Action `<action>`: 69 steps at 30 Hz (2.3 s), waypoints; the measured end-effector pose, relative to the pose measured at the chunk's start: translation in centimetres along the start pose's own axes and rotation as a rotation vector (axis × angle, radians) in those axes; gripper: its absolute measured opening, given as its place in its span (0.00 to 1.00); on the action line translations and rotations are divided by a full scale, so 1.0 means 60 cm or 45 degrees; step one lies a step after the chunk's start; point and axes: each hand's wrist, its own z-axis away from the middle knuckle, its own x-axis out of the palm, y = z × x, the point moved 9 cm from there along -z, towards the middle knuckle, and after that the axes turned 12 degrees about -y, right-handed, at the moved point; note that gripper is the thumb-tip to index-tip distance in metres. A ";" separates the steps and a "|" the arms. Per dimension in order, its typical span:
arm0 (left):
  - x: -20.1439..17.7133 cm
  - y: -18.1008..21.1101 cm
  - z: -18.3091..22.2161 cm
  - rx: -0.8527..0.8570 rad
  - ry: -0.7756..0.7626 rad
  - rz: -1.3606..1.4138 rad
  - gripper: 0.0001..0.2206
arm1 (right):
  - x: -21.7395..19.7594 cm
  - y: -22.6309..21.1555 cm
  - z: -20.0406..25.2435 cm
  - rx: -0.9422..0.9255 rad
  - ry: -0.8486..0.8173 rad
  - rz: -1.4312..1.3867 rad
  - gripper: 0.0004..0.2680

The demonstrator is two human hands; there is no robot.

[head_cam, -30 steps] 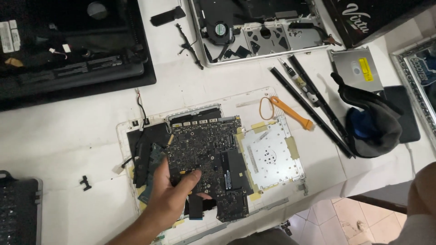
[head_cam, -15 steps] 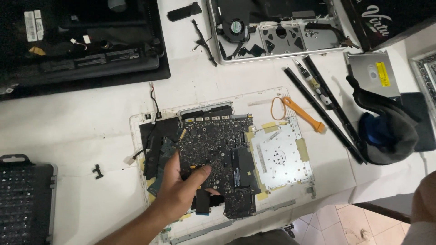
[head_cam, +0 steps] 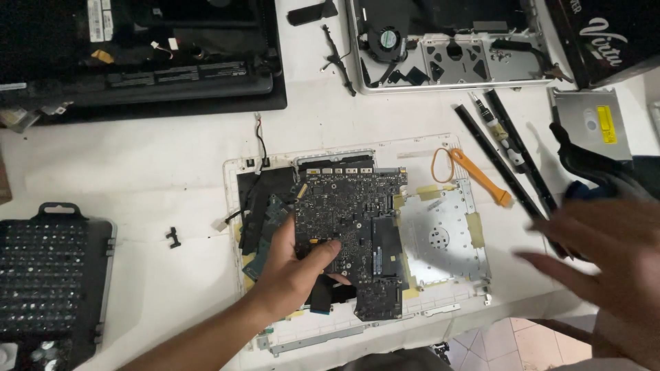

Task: Cleaning a laptop motherboard by wiping it with a cloth and brushing it with a plastic tool.

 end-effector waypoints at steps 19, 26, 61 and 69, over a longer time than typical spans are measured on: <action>0.025 0.023 -0.003 0.025 -0.237 -0.144 0.28 | 0.108 -0.036 -0.153 0.467 -0.909 -0.023 0.09; 0.023 0.014 -0.001 -0.065 -0.247 -0.322 0.35 | 0.061 -0.075 -0.174 0.129 -0.365 -0.204 0.08; 0.024 -0.016 -0.018 0.105 -0.607 0.035 0.30 | 0.077 -0.214 -0.186 -0.814 0.568 -1.294 0.06; 0.037 -0.010 -0.022 -0.020 -0.614 -0.033 0.32 | 0.097 -0.229 -0.178 -0.925 0.505 -1.386 0.05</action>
